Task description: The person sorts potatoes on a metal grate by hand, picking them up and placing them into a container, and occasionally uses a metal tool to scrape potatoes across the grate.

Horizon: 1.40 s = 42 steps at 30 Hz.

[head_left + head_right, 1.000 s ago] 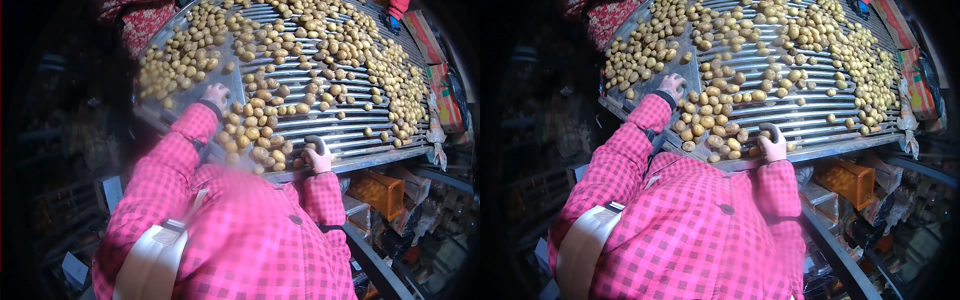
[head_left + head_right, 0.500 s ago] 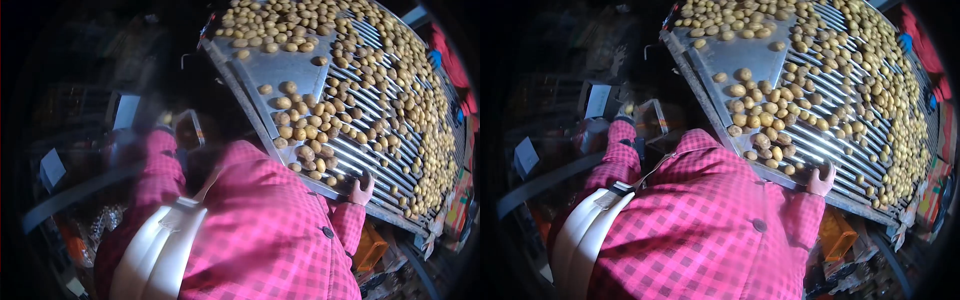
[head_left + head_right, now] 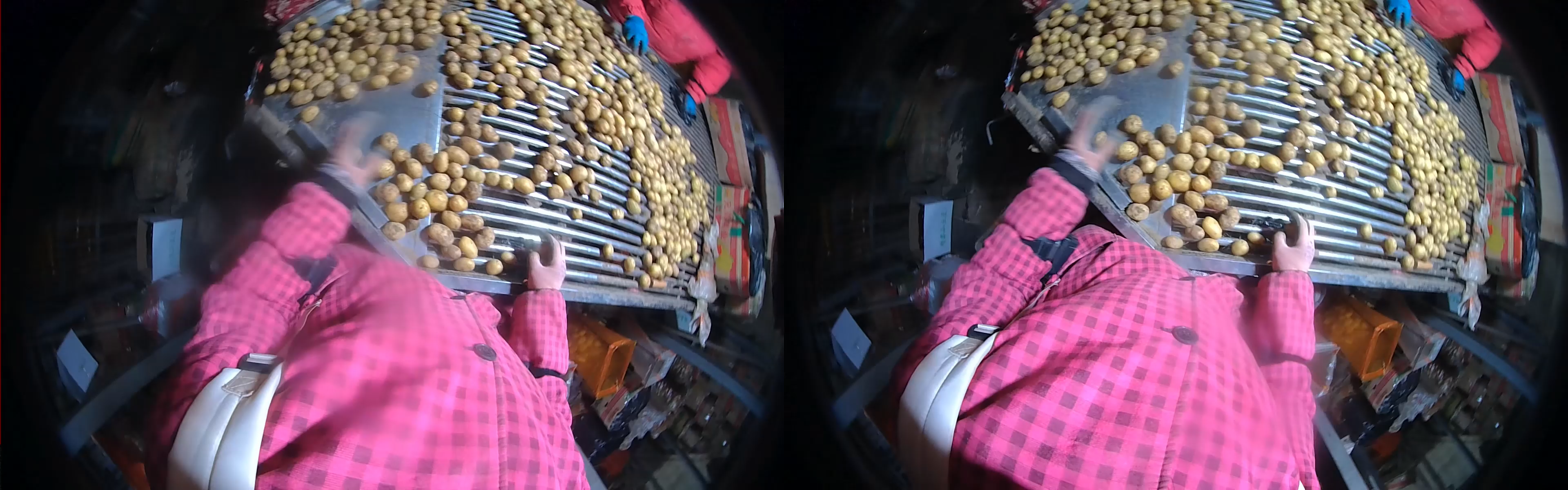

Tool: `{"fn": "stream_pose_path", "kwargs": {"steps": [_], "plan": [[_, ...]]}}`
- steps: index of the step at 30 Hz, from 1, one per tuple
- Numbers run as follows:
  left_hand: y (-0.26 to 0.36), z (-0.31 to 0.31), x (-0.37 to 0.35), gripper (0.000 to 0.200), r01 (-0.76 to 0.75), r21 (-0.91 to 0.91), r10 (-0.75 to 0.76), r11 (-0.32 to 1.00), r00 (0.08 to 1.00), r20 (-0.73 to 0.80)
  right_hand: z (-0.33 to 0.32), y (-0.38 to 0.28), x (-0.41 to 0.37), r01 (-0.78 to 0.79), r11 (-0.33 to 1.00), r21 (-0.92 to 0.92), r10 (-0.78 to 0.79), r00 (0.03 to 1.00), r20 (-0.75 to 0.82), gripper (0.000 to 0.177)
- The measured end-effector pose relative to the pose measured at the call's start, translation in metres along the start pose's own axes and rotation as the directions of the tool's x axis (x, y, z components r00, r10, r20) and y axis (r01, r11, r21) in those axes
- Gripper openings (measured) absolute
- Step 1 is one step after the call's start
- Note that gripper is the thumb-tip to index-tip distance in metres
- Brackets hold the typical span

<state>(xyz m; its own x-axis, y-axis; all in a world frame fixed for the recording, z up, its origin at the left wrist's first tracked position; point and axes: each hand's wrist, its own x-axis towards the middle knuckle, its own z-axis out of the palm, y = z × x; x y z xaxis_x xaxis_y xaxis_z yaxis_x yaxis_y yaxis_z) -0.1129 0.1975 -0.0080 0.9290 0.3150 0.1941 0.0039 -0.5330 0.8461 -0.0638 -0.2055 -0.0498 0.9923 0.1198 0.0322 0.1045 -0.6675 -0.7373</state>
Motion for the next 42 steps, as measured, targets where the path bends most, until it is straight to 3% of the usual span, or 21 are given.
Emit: {"fn": "stream_pose_path", "kwargs": {"steps": [2,3,6,11,14,18,19,20,22,24,28,30,31,33,34,35,37,38,39,41,42], "plan": [[0.018,0.062,0.003,0.063,-0.257,0.084,0.188,0.963,0.860,0.475,-0.003,-0.012,-0.001,0.028,0.997,-0.065,-0.030,0.999,-0.026,0.040],[0.042,0.077,0.003,0.068,-0.599,0.264,0.241,0.756,0.630,0.738,-0.004,-0.016,-0.001,0.038,0.995,-0.090,-0.041,0.998,-0.038,0.039],[0.038,0.108,-0.003,0.070,-0.825,0.099,0.311,0.556,0.317,0.896,-0.005,-0.026,-0.003,0.008,0.993,-0.114,-0.015,0.998,-0.065,0.039],[0.032,0.126,0.045,0.070,-0.711,0.331,0.226,0.620,0.565,0.793,-0.005,-0.033,-0.004,-0.078,0.995,-0.058,0.073,0.994,-0.078,0.042],[0.013,0.119,0.079,0.075,-0.722,0.397,0.294,0.567,0.628,0.721,-0.006,-0.032,-0.004,-0.112,0.993,-0.034,0.109,0.992,-0.068,0.042],[-0.023,0.076,0.111,0.077,-0.323,0.586,0.115,0.743,0.924,0.364,-0.004,-0.026,-0.004,-0.132,0.991,-0.030,0.129,0.988,-0.086,0.046],[0.009,0.050,0.111,0.073,-0.138,0.540,-0.037,0.830,0.953,0.300,-0.002,-0.022,-0.005,-0.105,0.994,-0.032,0.101,0.989,-0.107,0.047],[-0.007,0.040,0.115,0.068,-0.101,0.483,0.036,0.870,0.989,0.142,-0.003,-0.024,-0.004,-0.128,0.992,-0.018,0.126,0.988,-0.091,0.049],[-0.036,0.013,0.113,0.055,0.027,0.297,-0.046,0.954,0.997,0.058,-0.003,-0.024,-0.005,-0.156,0.988,-0.020,0.154,0.985,-0.074,0.049],[-0.013,-0.007,0.094,0.041,0.087,0.342,-0.108,0.936,0.993,0.043,-0.001,-0.019,-0.004,-0.132,0.991,-0.033,0.129,0.988,-0.083,0.049],[0.001,0.002,0.058,0.028,0.243,0.062,-0.250,0.968,0.944,0.213,-0.002,-0.020,-0.004,-0.115,0.992,-0.049,0.107,0.983,-0.146,0.050],[0.004,0.035,0.041,0.022,-0.054,0.081,0.026,0.995,0.950,0.312,0.004,-0.010,-0.004,-0.146,0.989,-0.020,0.141,0.975,-0.174,0.049],[-0.005,0.055,0.037,0.028,-0.312,0.160,0.218,0.936,0.875,0.432,0.005,-0.008,-0.003,-0.173,0.985,0.012,0.172,0.965,-0.197,0.049],[0.025,0.087,0.026,0.049,-0.452,0.409,0.002,0.793,0.673,0.739,0.004,-0.011,-0.003,-0.214,0.977,0.024,0.215,0.957,-0.196,0.049],[0.057,0.099,0.021,0.058,-0.501,0.571,-0.137,0.650,0.661,0.737,0.002,-0.012,-0.003,-0.206,0.978,-0.009,0.201,0.962,-0.187,0.048],[0.055,0.109,0.020,0.063,-0.514,0.585,-0.073,0.628,0.709,0.702,0.004,-0.008,-0.003,-0.184,0.983,-0.019,0.176,0.962,-0.207,0.050],[0.059,0.106,0.034,0.059,-0.266,0.503,-0.240,0.822,0.639,0.731,0.002,-0.004,-0.003,-0.224,0.972,0.069,0.232,0.958,-0.168,0.049],[0.047,0.107,0.032,0.058,-0.145,0.366,-0.143,0.919,0.743,0.654,0.003,-0.005,0.000,-0.212,0.896,0.389,0.290,0.945,-0.152,0.044],[0.035,0.108,0.028,0.058,-0.048,0.195,-0.068,0.980,0.834,0.547,-0.008,-0.003,0.000,-0.428,0.637,0.641,0.461,0.878,0.128,0.042],[0.071,0.098,0.027,0.060,0.031,0.180,-0.122,0.983,0.844,0.522,-0.025,-0.048,-0.007,-0.481,0.126,0.868,0.368,0.835,0.410,0.045],[0.081,0.100,0.023,0.063,0.097,0.072,-0.121,0.993,0.811,0.572,-0.019,-0.055,-0.009,-0.487,0.099,0.868,0.279,0.851,0.446,0.046]]}}
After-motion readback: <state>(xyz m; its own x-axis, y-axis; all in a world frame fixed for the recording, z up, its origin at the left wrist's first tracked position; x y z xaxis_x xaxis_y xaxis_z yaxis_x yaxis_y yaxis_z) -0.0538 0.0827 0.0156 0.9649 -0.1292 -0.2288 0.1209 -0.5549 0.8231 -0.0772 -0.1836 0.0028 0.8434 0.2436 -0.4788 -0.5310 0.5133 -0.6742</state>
